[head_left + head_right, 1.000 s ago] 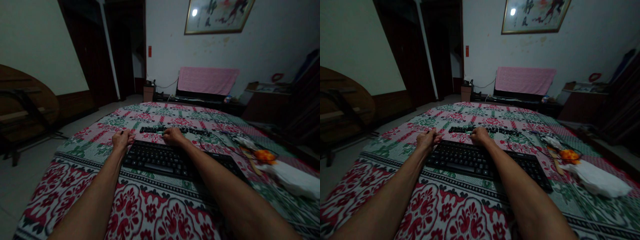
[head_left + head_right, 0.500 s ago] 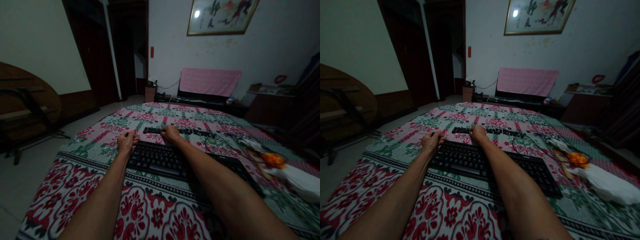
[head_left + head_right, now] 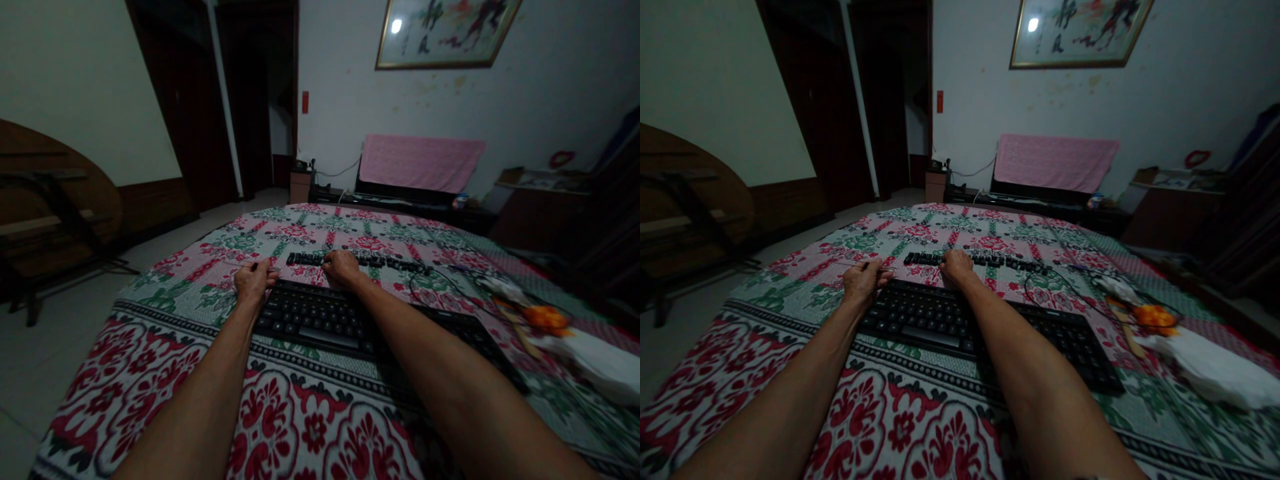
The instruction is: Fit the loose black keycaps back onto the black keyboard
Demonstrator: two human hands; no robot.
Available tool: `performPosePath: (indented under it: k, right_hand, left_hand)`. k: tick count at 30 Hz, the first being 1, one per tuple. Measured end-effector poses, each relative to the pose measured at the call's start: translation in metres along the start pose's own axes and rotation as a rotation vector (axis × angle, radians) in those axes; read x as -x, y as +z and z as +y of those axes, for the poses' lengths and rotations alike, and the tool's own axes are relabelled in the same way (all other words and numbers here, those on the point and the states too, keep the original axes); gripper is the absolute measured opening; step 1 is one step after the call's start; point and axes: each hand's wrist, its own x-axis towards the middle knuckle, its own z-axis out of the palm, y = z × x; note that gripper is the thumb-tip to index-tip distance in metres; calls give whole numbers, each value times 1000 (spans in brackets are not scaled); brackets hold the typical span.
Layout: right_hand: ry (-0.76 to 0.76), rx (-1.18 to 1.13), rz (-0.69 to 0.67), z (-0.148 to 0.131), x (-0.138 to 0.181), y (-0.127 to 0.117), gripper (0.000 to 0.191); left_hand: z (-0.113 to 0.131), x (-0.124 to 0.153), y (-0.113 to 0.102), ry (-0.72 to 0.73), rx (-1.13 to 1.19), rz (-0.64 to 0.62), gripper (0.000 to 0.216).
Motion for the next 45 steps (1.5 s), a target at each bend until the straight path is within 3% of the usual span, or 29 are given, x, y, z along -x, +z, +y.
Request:
performPosePath:
  k: [20, 28, 45]
  right_hand:
    - [30, 7, -8, -2, -5, 7, 26]
    - [-22, -7, -29, 1, -6, 8, 28]
    - [20, -20, -36, 2, -5, 3, 25]
  left_hand:
    - [5, 4, -1, 3, -139, -16, 21]
    - [4, 4, -1, 1, -149, -9, 22]
    - [1, 1, 0, 23, -111, -9, 23]
